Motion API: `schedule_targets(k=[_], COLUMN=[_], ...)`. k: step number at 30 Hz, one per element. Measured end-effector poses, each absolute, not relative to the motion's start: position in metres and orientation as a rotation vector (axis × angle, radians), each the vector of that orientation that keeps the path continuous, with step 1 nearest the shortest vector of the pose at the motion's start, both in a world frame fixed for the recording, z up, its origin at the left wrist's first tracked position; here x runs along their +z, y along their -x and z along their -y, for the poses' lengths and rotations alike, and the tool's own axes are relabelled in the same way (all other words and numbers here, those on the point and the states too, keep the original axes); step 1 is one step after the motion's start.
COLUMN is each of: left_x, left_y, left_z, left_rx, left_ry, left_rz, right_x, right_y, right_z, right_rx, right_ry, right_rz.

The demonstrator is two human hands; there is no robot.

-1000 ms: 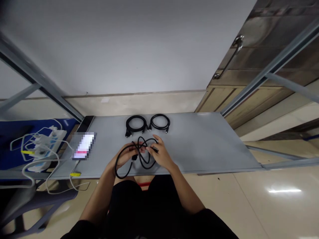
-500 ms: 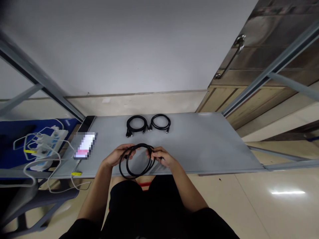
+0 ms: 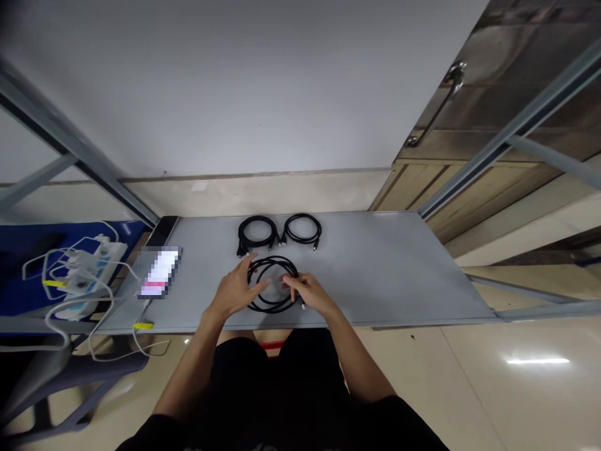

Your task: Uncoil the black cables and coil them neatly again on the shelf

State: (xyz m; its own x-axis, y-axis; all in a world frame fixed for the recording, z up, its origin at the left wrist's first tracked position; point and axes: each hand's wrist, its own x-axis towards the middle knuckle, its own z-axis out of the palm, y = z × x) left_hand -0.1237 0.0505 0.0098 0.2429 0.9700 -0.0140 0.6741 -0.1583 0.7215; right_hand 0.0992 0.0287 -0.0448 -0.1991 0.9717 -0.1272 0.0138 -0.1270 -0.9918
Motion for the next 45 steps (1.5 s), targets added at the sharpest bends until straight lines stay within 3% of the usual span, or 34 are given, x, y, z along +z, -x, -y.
schedule_targets(k=[4, 9, 13, 20, 30, 37, 45], left_x=[0.010, 0.008, 0.004, 0.003, -0.004, -0.025, -0.027], left_y=[0.127, 0.133, 0.135, 0.152, 0.163, 0.129, 0.120], left_z=[-0.055, -0.065, -0.065, -0.065, -0.069, -0.072, -0.074], left_rx=[0.472, 0.548, 0.695, 0.601, 0.514, 0.754, 0.775], left_ry=[-2.008, -1.955, -1.660, -1.116, -1.390, -1.594, -1.863], left_rz=[-1.538, -1.459, -1.199, -0.944, -1.063, -1.195, -1.297], right_x=[-0.040, -0.039, -0.045, -0.060, -0.060, -0.066, -0.069], right_y=[-0.115, -0.124, -0.111, -0.093, -0.102, -0.080, -0.089], right_z=[-0.026, -0.023, -0.025, -0.027, -0.036, -0.045, -0.047], right_rx=[1.488, 1.579, 1.615, 1.522, 1.518, 1.304, 1.202], right_ry=[1.110, 0.897, 0.934, 1.033, 1.074, 1.120, 1.264], right_rz=[1.217, 1.036, 0.832, 0.623, 0.754, 0.743, 0.844])
